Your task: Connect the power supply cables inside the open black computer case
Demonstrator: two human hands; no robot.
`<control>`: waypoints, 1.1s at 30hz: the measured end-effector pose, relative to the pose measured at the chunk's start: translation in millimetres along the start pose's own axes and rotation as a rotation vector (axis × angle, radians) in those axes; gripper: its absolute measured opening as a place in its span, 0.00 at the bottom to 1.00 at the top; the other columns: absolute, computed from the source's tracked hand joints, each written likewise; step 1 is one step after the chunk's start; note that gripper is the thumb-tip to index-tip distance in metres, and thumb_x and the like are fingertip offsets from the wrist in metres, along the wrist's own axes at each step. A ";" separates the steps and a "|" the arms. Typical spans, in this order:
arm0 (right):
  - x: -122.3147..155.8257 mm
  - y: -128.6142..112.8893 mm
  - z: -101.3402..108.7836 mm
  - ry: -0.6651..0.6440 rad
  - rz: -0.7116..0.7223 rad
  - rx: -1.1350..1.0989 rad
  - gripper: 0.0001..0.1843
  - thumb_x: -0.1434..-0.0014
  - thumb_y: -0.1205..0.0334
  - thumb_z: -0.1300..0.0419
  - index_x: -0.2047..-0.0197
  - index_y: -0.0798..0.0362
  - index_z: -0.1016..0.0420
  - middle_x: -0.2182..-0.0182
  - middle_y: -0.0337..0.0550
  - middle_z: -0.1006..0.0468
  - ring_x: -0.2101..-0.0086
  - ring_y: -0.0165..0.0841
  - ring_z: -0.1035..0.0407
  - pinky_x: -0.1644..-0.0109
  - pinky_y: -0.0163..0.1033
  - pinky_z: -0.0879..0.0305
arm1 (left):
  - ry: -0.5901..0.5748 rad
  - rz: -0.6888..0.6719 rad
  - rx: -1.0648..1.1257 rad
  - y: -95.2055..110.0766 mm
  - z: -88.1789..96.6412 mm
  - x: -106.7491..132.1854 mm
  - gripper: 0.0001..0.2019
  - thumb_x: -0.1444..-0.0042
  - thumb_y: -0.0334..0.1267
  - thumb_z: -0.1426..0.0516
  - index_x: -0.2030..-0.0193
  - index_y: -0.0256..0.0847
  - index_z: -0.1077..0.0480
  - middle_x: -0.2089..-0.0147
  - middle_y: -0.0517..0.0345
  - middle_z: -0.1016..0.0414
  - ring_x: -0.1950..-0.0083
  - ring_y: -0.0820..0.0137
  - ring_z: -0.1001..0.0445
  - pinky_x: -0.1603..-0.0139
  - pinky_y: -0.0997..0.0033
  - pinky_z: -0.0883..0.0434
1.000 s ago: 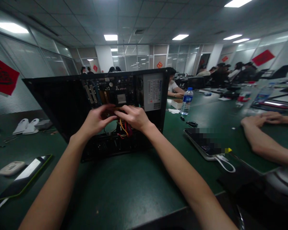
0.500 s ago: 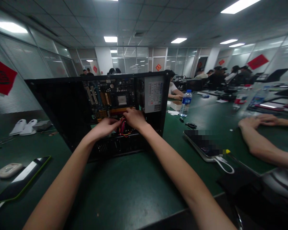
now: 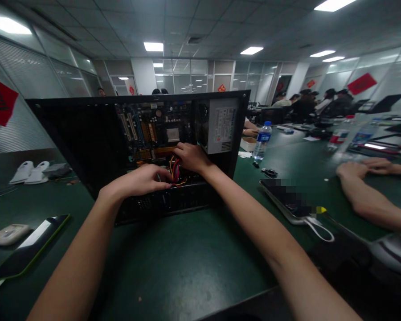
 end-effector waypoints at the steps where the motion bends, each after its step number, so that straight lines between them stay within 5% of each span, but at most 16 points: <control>1: 0.4 -0.1 0.3 0.011 -0.004 -0.016 0.12 0.35 0.69 0.43 0.51 0.56 0.21 0.55 0.50 0.22 0.58 0.38 0.30 0.61 0.39 0.44 | 0.012 0.017 -0.005 -0.3 -2.0 -2.3 0.11 0.42 0.41 0.39 0.55 0.40 0.20 0.57 0.55 0.17 0.59 0.65 0.23 0.58 0.70 0.33; 5: 1.0 0.9 -0.1 0.056 -0.021 -0.068 0.12 0.35 0.68 0.43 0.51 0.57 0.21 0.54 0.50 0.21 0.58 0.38 0.30 0.60 0.39 0.43 | 0.064 0.073 -0.026 -13.6 -15.9 -15.3 0.11 0.42 0.43 0.38 0.61 0.37 0.21 0.63 0.53 0.18 0.63 0.64 0.24 0.63 0.69 0.35; 10: 1.3 1.3 -1.0 0.051 -0.026 -0.082 0.12 0.35 0.67 0.42 0.50 0.56 0.21 0.53 0.50 0.22 0.56 0.38 0.29 0.59 0.38 0.41 | 0.132 0.151 -0.086 -33.1 -29.5 -28.5 0.10 0.46 0.29 0.42 0.60 0.37 0.20 0.59 0.49 0.17 0.58 0.61 0.22 0.60 0.69 0.34; 14: 2.0 -1.2 -0.7 -0.038 0.005 -0.032 0.14 0.36 0.68 0.41 0.49 0.55 0.21 0.52 0.50 0.22 0.54 0.39 0.30 0.58 0.39 0.41 | 0.269 0.216 0.004 -38.8 -27.1 -32.1 0.15 0.45 0.27 0.45 0.56 0.38 0.19 0.54 0.49 0.17 0.55 0.62 0.22 0.57 0.70 0.33; 23: -0.5 -8.9 -9.1 -0.229 0.134 0.104 0.13 0.36 0.62 0.40 0.50 0.57 0.22 0.52 0.53 0.23 0.50 0.44 0.30 0.60 0.40 0.42 | 0.304 0.230 0.390 -48.0 -33.9 -36.2 0.15 0.42 0.38 0.48 0.74 0.36 0.26 0.77 0.60 0.31 0.74 0.71 0.39 0.71 0.71 0.46; 33: -7.3 -14.7 -23.5 -0.276 0.119 0.083 0.13 0.37 0.63 0.40 0.50 0.55 0.21 0.51 0.51 0.23 0.50 0.43 0.29 0.60 0.40 0.40 | 0.411 0.388 0.234 -53.5 -37.0 -37.8 0.19 0.43 0.36 0.44 0.85 0.39 0.34 0.83 0.62 0.39 0.75 0.72 0.41 0.72 0.69 0.49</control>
Point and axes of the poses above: each hand's wrist, its own x-axis away from the middle knuckle, its own z-axis out of the back of the hand, y = z × x, the point moved 2 cm from there along -x, towards the middle knuckle
